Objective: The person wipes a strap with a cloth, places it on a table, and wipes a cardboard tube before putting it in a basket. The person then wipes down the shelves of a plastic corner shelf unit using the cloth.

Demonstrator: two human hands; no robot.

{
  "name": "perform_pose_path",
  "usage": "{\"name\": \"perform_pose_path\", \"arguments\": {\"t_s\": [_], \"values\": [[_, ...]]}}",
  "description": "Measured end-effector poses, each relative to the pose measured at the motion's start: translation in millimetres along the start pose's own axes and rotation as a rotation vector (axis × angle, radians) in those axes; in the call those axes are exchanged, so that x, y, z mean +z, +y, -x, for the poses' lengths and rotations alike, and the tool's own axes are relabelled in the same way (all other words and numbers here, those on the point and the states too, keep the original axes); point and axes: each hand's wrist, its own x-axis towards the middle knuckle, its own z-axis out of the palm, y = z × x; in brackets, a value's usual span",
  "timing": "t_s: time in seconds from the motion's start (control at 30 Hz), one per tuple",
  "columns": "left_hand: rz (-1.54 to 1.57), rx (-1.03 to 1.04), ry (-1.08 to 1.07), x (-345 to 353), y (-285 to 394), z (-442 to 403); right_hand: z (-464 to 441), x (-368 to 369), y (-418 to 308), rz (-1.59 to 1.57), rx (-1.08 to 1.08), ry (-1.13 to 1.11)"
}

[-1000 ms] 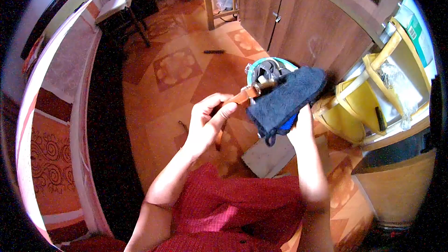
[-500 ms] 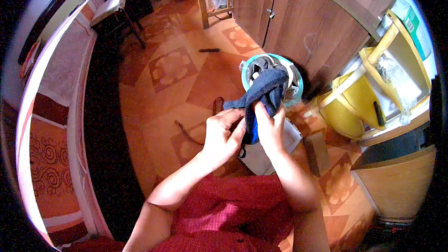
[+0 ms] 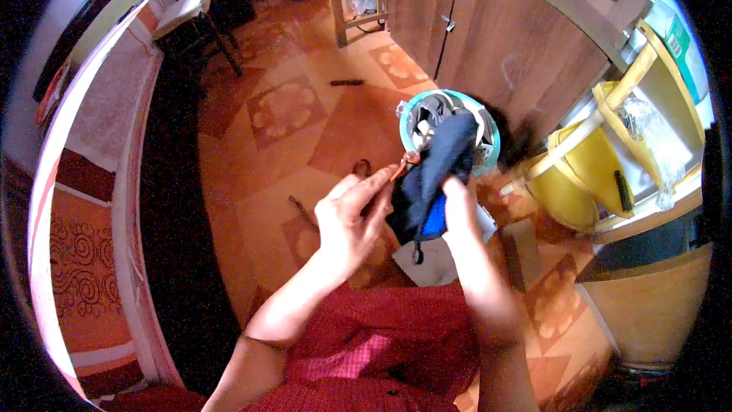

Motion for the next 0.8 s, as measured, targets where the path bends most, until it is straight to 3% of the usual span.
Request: {"name": "perform_pose_path", "arguments": {"t_s": [0.07,0.27,0.3,0.37,0.47,0.53,0.7,0.8], "values": [[-0.272,0.143,0.099,-3.1,-9.3,-1.8,-0.5,-9.7,-0.4,-0.271,0.337,0.018],[-0.452,0.471,-0.027,7.3,-25.0,0.6,26.7,-1.6,7.3,-0.249,0.517,-0.049],[-0.436,0.515,-0.074,9.0,-23.9,5.2,28.1,4.8,10.2,-0.107,0.329,-0.045],[-0.445,0.581,-0.181,9.2,-22.8,11.1,25.1,7.1,13.9,0.057,0.165,0.034],[-0.297,0.422,-0.127,15.6,-13.5,11.4,18.6,-8.8,41.0,0.143,-0.18,0.11],[-0.257,0.372,-0.109,16.1,-12.1,16.3,14.2,-8.3,32.6,0.222,-0.043,0.239],[-0.196,0.257,-0.018,11.5,-10.4,16.6,12.6,-11.7,-1.1,0.065,0.237,0.104],[-0.236,0.408,0.053,9.4,-15.6,14.3,8.7,-19.7,5.2,-0.072,0.347,0.041]]}}
